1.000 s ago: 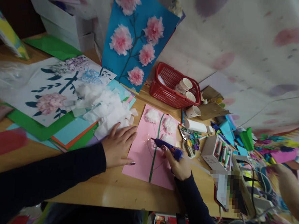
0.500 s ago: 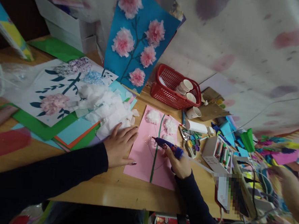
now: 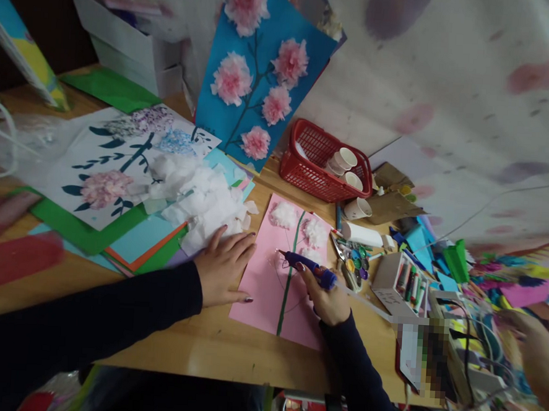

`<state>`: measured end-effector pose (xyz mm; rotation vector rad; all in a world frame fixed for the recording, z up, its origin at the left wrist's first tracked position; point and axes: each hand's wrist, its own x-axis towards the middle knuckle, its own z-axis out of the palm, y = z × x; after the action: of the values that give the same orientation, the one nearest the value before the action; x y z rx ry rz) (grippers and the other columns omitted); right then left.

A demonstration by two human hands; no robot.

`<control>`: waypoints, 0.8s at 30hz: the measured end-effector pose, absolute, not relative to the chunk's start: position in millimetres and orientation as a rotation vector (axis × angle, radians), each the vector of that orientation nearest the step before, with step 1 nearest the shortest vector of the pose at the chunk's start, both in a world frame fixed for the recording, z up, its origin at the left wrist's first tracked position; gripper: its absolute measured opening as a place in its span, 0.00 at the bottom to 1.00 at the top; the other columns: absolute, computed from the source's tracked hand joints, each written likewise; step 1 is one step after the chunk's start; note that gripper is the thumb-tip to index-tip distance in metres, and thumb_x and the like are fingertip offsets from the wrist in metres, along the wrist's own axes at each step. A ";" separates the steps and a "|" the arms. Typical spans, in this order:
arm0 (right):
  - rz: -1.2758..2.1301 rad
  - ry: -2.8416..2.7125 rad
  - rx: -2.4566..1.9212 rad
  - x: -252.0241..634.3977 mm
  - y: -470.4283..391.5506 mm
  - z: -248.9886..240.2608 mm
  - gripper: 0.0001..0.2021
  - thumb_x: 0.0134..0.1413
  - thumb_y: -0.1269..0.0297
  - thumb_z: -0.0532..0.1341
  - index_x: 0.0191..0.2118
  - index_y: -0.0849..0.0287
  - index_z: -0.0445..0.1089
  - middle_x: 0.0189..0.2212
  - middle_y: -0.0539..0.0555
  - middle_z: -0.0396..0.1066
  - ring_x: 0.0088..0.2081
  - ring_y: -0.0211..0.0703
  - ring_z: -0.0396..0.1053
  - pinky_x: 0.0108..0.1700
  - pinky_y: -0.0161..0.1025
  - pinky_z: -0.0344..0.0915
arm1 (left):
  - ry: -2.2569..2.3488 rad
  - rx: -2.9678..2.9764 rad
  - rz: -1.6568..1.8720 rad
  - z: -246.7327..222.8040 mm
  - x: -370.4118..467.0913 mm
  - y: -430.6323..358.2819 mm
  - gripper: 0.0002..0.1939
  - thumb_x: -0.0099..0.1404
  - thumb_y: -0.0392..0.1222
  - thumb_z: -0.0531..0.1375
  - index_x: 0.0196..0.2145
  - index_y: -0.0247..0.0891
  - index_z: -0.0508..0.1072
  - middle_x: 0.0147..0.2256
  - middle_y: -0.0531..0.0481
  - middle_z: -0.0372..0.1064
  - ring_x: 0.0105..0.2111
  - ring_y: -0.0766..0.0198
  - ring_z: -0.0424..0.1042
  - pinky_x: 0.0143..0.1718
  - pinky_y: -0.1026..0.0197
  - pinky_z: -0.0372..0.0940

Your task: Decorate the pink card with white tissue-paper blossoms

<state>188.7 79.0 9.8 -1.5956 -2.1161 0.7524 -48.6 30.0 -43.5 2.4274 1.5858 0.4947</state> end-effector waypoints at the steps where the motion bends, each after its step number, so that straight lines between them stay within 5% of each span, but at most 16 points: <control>1: 0.738 -2.114 -1.614 187.5 79.0 11.1 0.21 0.53 0.51 0.58 0.15 0.57 0.67 0.08 0.49 0.60 0.14 0.36 0.60 0.19 0.34 0.57 | 1.584 2.427 0.492 -43.2 -48.6 30.0 0.42 0.54 0.67 0.52 0.57 0.34 0.60 0.61 0.38 0.51 0.59 0.48 0.48 0.60 0.43 0.29; 7: 0.738 -2.030 -1.679 184.5 79.6 11.3 0.21 0.51 0.49 0.58 0.18 0.59 0.68 0.14 0.52 0.68 0.17 0.39 0.65 0.19 0.33 0.59 | 1.597 2.424 0.466 -42.3 -48.5 30.1 0.42 0.54 0.67 0.52 0.57 0.33 0.60 0.61 0.38 0.50 0.60 0.48 0.48 0.60 0.43 0.29; 16: 0.599 -2.135 -1.691 179.1 77.7 13.5 0.22 0.50 0.50 0.58 0.14 0.58 0.62 0.10 0.46 0.55 0.13 0.32 0.53 0.15 0.32 0.47 | 1.590 2.453 0.504 -47.4 -48.8 30.5 0.43 0.54 0.69 0.50 0.58 0.34 0.59 0.60 0.38 0.51 0.59 0.46 0.46 0.59 0.41 0.29; 24: 0.692 -2.168 -1.642 177.5 78.9 14.3 0.21 0.53 0.51 0.56 0.17 0.59 0.68 0.12 0.49 0.64 0.16 0.35 0.61 0.18 0.31 0.56 | 1.589 2.433 0.499 -44.0 -48.3 30.3 0.43 0.53 0.68 0.52 0.57 0.33 0.59 0.60 0.38 0.51 0.59 0.47 0.48 0.59 0.42 0.31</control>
<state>177.5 78.9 14.3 -1.6418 -2.1676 0.6918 -48.3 30.3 -44.0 2.4328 1.5891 0.4986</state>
